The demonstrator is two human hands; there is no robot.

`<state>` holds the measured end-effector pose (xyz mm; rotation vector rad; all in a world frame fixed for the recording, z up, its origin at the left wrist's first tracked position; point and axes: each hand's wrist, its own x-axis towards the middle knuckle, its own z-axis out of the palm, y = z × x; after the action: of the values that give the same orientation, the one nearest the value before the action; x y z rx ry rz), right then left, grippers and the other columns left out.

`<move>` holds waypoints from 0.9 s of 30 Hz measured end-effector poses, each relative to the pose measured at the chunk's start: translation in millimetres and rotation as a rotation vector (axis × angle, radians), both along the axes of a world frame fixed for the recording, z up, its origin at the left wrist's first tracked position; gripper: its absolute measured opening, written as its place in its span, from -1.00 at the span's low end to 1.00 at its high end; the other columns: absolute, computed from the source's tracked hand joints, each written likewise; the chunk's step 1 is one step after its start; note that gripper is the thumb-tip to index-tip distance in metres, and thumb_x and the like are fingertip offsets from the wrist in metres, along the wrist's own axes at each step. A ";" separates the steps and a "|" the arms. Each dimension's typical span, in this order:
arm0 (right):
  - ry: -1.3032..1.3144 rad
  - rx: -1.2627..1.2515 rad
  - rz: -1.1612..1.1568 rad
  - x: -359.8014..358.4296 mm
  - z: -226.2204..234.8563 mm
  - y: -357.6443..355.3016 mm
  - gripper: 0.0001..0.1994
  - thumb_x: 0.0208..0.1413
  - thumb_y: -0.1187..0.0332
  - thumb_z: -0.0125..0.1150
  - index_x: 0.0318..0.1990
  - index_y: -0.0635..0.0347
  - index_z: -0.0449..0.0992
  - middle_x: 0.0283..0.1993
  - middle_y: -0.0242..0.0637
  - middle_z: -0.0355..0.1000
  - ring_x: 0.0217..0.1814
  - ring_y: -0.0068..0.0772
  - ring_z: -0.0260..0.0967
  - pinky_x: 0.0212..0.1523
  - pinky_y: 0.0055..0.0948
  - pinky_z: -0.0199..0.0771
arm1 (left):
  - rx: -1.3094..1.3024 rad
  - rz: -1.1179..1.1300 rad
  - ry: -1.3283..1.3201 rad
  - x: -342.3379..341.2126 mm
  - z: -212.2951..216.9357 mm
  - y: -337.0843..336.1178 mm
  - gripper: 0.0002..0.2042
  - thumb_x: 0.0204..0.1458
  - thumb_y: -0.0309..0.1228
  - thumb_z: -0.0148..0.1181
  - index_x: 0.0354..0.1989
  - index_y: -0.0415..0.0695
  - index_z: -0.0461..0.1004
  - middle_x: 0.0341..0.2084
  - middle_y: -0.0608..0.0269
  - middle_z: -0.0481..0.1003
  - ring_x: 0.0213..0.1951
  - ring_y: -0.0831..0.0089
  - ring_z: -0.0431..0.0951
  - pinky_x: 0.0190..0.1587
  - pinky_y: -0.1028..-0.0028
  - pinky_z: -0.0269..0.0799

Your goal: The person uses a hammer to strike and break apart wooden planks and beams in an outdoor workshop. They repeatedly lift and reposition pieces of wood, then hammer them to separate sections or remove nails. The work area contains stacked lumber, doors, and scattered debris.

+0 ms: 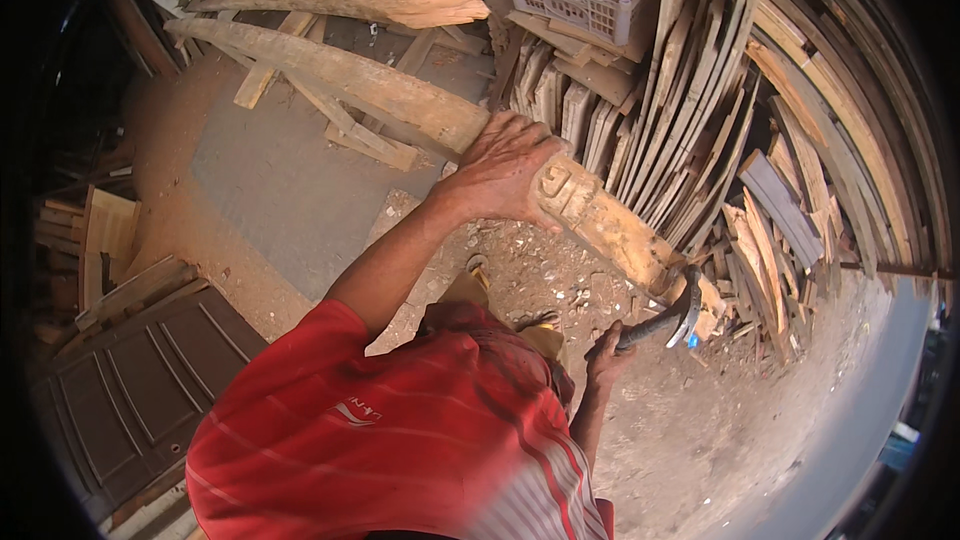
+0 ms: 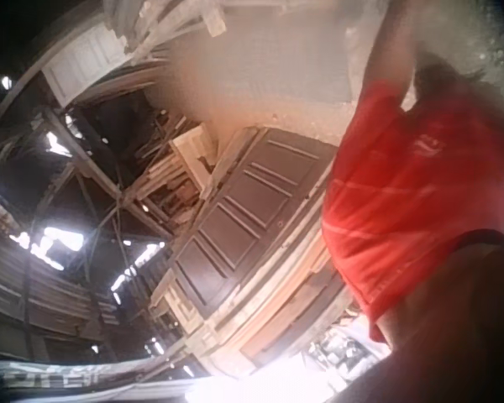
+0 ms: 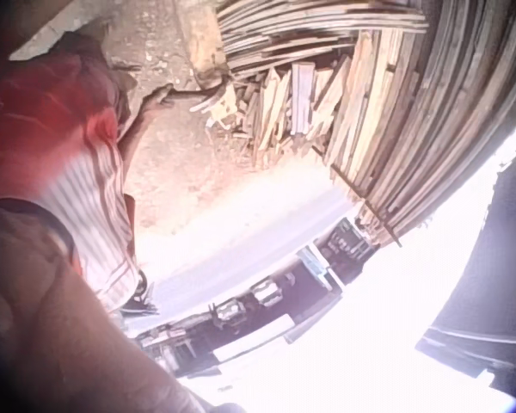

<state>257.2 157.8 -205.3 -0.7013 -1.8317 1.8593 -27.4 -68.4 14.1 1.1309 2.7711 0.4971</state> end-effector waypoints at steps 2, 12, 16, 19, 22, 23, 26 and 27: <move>0.010 0.046 -0.003 1.4 -16.9 6.1 -0.57 0.35 0.02 0.17 -0.42 0.10 0.24 -0.67 -0.54 0.13 -0.68 -0.71 0.07 -0.67 -0.57 0.09 | 0.011 -0.002 -0.002 -0.9 -4.1 0.8 0.11 -0.56 0.25 0.59 0.25 -0.16 0.39 0.18 0.00 0.39 0.32 0.09 0.26 0.48 0.10 -0.12; -0.087 -0.016 -0.088 -14.3 -14.4 2.0 -0.60 0.37 0.10 0.15 -0.43 0.08 0.17 -0.68 -0.50 0.11 -0.71 -0.66 0.09 -0.72 -0.52 0.09 | 0.037 0.007 0.012 2.1 -11.8 -0.5 0.11 -0.57 0.27 0.58 0.24 -0.15 0.39 0.14 0.02 0.40 0.31 0.11 0.26 0.48 0.10 -0.18; -0.110 -0.030 -0.090 -16.8 -9.2 -2.1 -0.60 0.37 0.15 0.16 -0.45 0.07 0.16 -0.68 -0.52 0.10 -0.70 -0.68 0.08 -0.72 -0.54 0.07 | 0.029 0.024 -0.009 3.6 -12.8 -1.4 0.13 -0.57 0.26 0.58 0.26 -0.15 0.38 0.16 0.00 0.38 0.34 0.11 0.23 0.48 0.10 -0.17; -0.100 -0.040 -0.092 -18.8 0.0 -6.0 -0.60 0.37 0.16 0.15 -0.46 0.06 0.16 -0.68 -0.52 0.10 -0.71 -0.69 0.08 -0.72 -0.54 0.07 | 0.009 0.018 -0.042 2.4 -6.8 -1.9 0.14 -0.57 0.25 0.59 0.28 -0.16 0.37 0.18 -0.02 0.37 0.35 0.10 0.22 0.49 0.09 -0.18; -0.051 -0.007 -0.079 -17.0 -16.5 0.7 -0.62 0.38 0.19 0.13 -0.47 0.04 0.17 -0.68 -0.53 0.11 -0.72 -0.69 0.06 -0.73 -0.55 0.06 | 0.042 0.019 0.045 1.6 -15.4 -0.2 0.13 -0.57 0.24 0.60 0.27 -0.17 0.37 0.17 0.00 0.38 0.33 0.09 0.23 0.49 0.07 -0.16; -0.042 -0.016 -0.071 -15.2 -15.3 2.0 -0.63 0.38 0.20 0.13 -0.47 0.04 0.17 -0.68 -0.53 0.11 -0.72 -0.70 0.05 -0.73 -0.55 0.06 | 0.027 0.018 0.035 3.2 -11.3 -1.1 0.13 -0.57 0.23 0.60 0.27 -0.17 0.37 0.16 0.01 0.38 0.33 0.09 0.23 0.49 0.07 -0.14; 0.015 -0.098 -0.032 -9.9 -30.9 8.7 -0.61 0.35 0.16 0.17 -0.47 0.04 0.18 -0.66 -0.56 0.11 -0.69 -0.71 0.00 -0.69 -0.54 0.01 | -0.012 0.016 0.018 1.9 -5.8 -0.7 0.10 -0.55 0.22 0.60 0.26 -0.16 0.39 0.18 0.03 0.39 0.34 0.06 0.23 0.48 0.09 -0.09; -0.042 -0.035 -0.048 -6.5 -40.2 13.0 -0.62 0.33 0.17 0.19 -0.48 0.05 0.19 -0.63 -0.58 0.10 -0.63 -0.73 0.01 -0.62 -0.56 0.00 | -0.010 0.025 -0.017 2.8 3.6 2.2 0.09 -0.54 0.22 0.60 0.26 -0.14 0.39 0.22 0.02 0.38 0.37 0.04 0.21 0.49 0.13 -0.09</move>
<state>250.7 170.8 -245.6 -0.7957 -1.7955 1.8632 -24.6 -66.2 17.8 1.0864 2.7728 0.4925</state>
